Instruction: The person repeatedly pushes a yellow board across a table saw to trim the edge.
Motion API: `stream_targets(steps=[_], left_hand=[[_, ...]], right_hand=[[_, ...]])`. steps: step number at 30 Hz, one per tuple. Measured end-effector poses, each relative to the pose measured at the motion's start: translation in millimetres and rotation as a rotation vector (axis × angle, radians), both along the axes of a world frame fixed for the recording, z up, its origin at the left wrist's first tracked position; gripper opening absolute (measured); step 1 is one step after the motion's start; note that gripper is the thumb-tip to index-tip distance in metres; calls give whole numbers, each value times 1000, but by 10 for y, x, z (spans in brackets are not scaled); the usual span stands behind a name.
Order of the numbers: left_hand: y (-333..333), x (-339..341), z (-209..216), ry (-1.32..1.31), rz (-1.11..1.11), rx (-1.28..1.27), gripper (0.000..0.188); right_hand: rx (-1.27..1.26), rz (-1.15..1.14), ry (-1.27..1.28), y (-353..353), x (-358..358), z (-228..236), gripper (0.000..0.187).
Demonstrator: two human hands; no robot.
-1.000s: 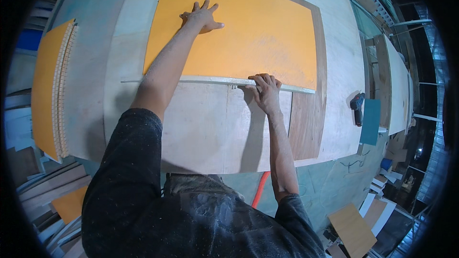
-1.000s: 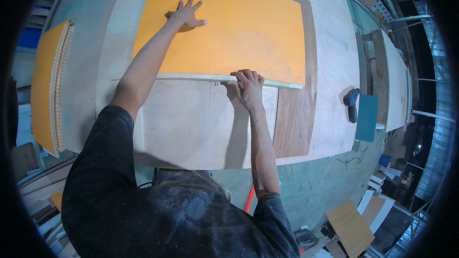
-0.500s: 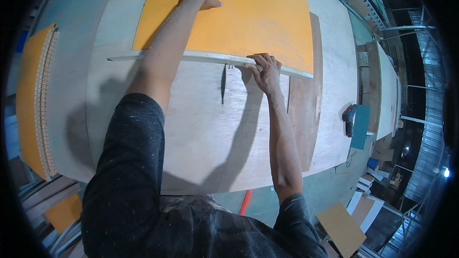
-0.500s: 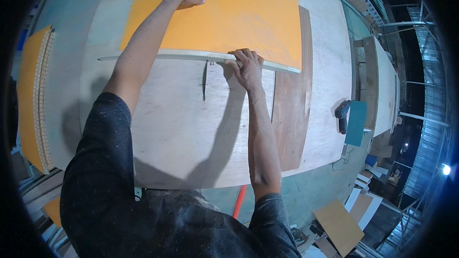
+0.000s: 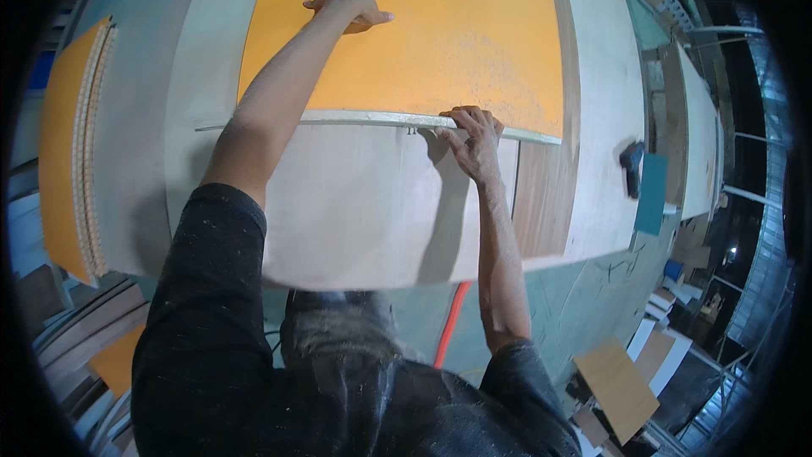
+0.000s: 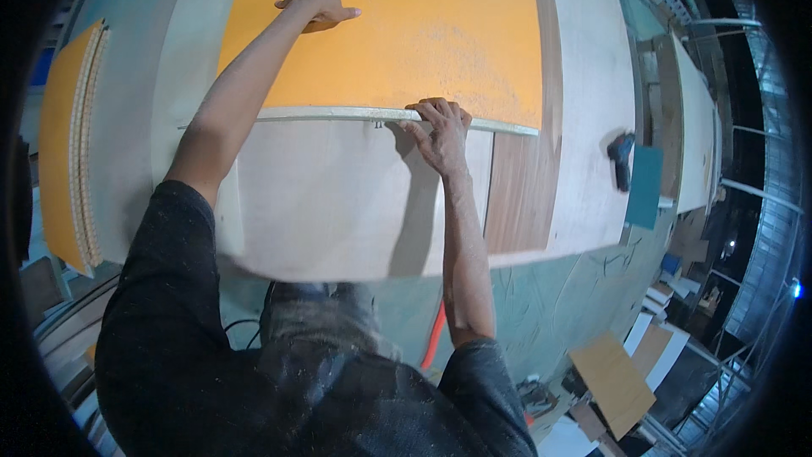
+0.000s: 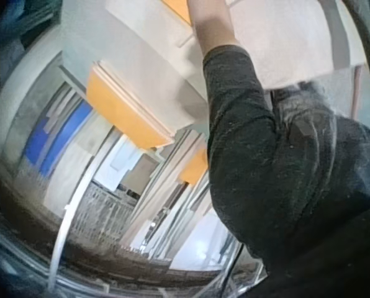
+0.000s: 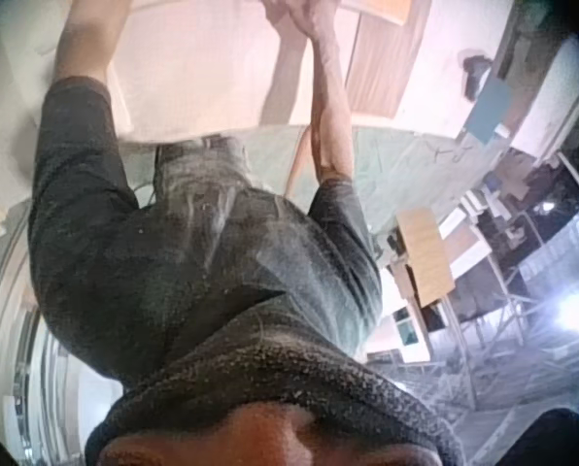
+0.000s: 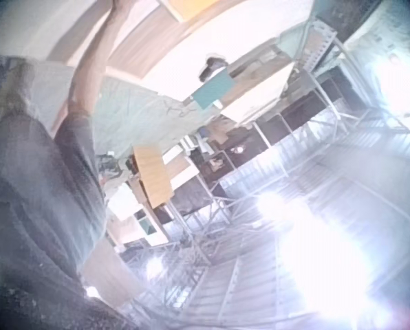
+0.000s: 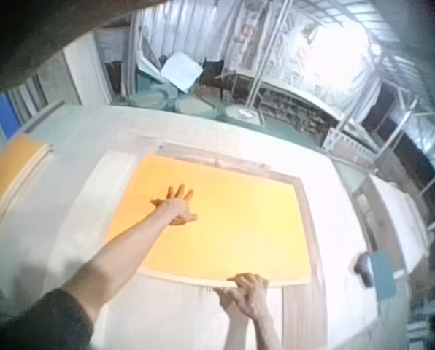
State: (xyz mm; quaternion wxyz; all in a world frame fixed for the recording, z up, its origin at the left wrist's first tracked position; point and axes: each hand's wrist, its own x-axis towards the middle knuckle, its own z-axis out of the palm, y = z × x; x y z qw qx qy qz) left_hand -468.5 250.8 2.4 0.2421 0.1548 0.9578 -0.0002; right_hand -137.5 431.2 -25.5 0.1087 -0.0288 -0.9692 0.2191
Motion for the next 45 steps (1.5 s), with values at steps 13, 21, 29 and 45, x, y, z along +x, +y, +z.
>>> stream_targets(steps=[13, 21, 29, 45], left_hand=[[-1098, 3129, 82, 26, -103, 14, 96], [-1435, 4271, 215, -13, -79, -3, 96], [-2312, 4766, -104, 194, 5, 391, 83], [-3903, 5538, -205, 166, 424, 55, 45]], right_hand=[[-61, -4, -108, -1014, 3011, 178, 37], [-114, -24, -199, -1384, 4093, 287, 37], [-217, -140, -152, -1062, 4083, 454, 31], [-488, -975, -202, 835, 4255, -501, 83]])
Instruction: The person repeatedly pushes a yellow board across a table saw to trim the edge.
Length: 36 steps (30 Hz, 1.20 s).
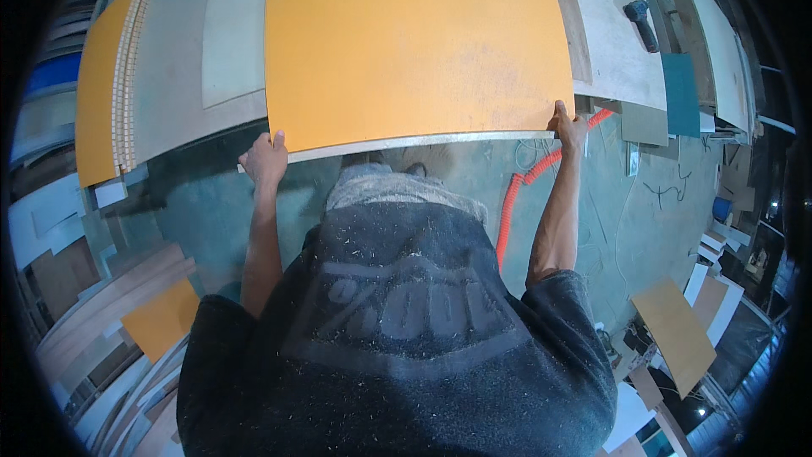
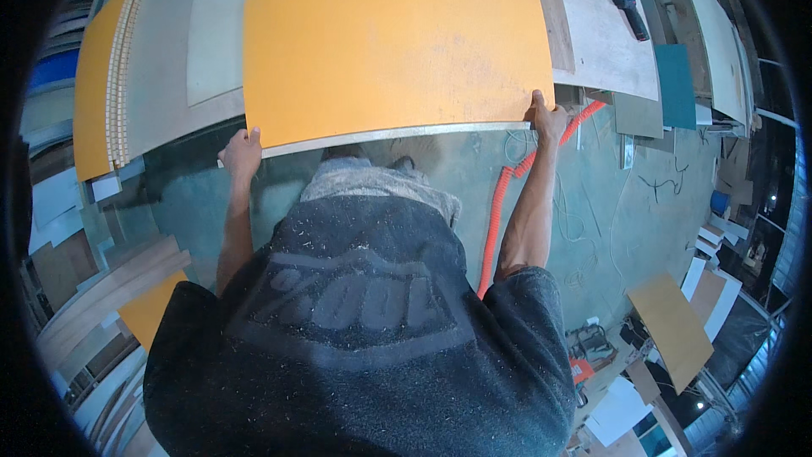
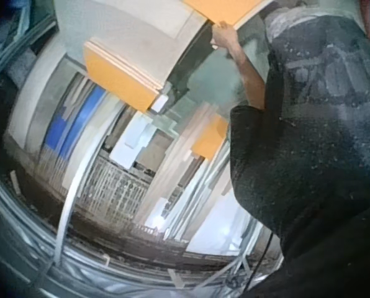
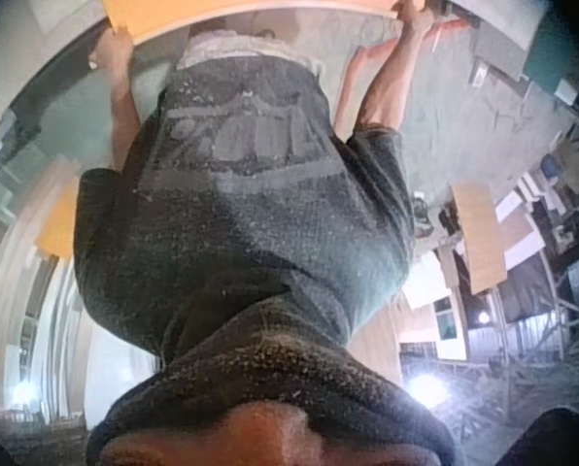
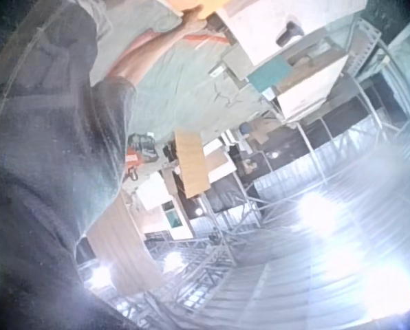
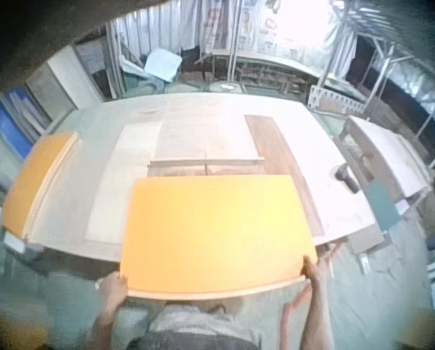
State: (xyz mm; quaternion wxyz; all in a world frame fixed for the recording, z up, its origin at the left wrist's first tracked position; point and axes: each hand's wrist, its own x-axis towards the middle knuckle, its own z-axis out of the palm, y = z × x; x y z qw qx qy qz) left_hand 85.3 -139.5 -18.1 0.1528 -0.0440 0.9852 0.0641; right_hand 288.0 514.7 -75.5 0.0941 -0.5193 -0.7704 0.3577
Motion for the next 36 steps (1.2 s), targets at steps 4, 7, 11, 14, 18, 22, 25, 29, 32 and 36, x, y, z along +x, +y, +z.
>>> stream_targets(steps=[4, 7, 11, 14, 18, 22, 25, 29, 32, 36], left_hand=[[120, 5, 38, 28, 27, 44, 45], [121, 30, 51, 49, 50, 50, 43], [77, 73, 9, 90, 43, 61, 40], [53, 50, -51, 112, 9, 99, 39], [54, 70, 41, 93, -71, 110, 39], [31, 71, -41, 134, -48, 120, 40], [34, 72, -78, 146, -28, 108, 39], [57, 66, -36, 120, -20, 88, 37], [147, 27, 41, 110, -48, 111, 36], [51, 44, -3, 123, -59, 107, 35]], right_hand=[[98, -160, 206, 39, 123, -139, 75], [38, -122, 371, -26, 64, -167, 42], [-37, -180, 517, -129, -7, -146, 23], [-20, -208, 556, -9, 74, -229, 25], [72, -284, 599, -85, 32, -233, 36], [20, -319, 533, -109, 32, -180, 38], [95, -333, 450, -107, 44, -144, 40], [75, -399, 416, -202, -5, -68, 43], [91, -423, 416, -74, 92, -127, 43], [61, -376, 444, -108, 54, -178, 41]])
